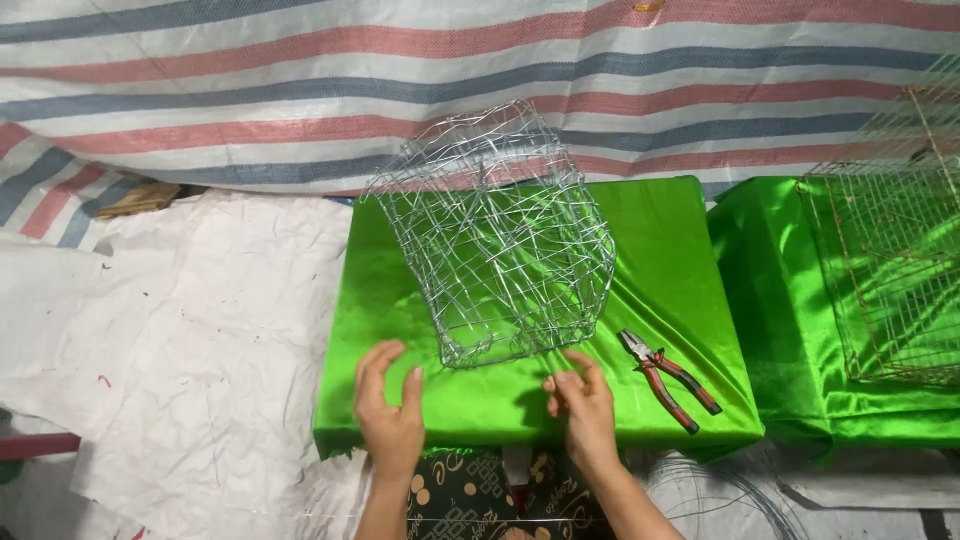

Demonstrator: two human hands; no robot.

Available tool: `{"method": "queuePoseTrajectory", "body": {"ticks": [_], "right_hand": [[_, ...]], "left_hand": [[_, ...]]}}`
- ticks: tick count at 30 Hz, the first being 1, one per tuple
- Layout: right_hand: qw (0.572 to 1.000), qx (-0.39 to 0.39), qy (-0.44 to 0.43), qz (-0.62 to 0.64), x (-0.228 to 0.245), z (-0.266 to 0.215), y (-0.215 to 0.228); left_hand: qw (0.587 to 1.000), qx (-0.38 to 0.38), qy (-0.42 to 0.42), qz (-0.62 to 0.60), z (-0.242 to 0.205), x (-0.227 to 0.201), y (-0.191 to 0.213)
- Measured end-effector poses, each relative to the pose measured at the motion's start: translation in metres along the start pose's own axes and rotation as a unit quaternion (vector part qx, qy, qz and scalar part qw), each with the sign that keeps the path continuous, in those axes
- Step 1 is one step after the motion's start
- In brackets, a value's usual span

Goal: The person assembles a wire basket by hand, bending and twisting wire segments to form the structure. They manipulate the wire mesh to shape the basket and secure the joints without using tools.

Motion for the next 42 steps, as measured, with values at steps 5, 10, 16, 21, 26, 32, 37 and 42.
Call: {"method": "queuePoseTrajectory", "body": {"ticks": [5, 10, 16, 21, 26, 32, 37, 42], "right_hand": [[0.992, 0.098, -0.025, -0.072, -0.019, -0.008, -0.036], [0.98, 0.194, -0.028, 0.024, 0.003, -0.014, -0.081], [0.914, 0.289, -0.174, 0.225, -0.002, 0.006, -0.094], [0.919, 0.311, -0.138, 0.199, -0.006, 0.012, -0.095], [0.926, 0.328, -0.066, 0.175, -0.048, 0.051, -0.089], [0.942, 0.28, -0.065, 0.171, -0.01, 0.013, -0.118], [0.953, 0.243, -0.053, 0.173, -0.021, 0.02, -0.116], [0.967, 0.188, -0.035, 0.167, -0.041, 0.031, -0.109]], "left_hand": [[0.997, 0.034, 0.064, -0.041, -0.041, 0.021, -0.021], [0.998, 0.043, 0.005, -0.041, -0.035, 0.014, -0.022], [0.997, 0.01, -0.078, -0.027, -0.02, -0.003, -0.02], [0.962, 0.033, -0.261, 0.071, 0.026, -0.026, -0.02], [0.959, 0.075, -0.251, 0.11, 0.033, -0.015, -0.039], [0.97, 0.126, -0.203, 0.041, 0.033, -0.011, -0.05], [0.97, 0.143, -0.195, 0.029, 0.038, -0.021, -0.048], [0.965, 0.141, -0.216, 0.037, 0.042, -0.023, -0.045]]}}
Point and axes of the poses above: each hand's wrist, its own z-axis towards the middle knuckle, its own y-axis out of the back of the hand, x = y × z, the point moved 1 cm from there along z, towards the middle knuckle, and after that the axes turned 13 degrees about -y, right-handed, at the moved point
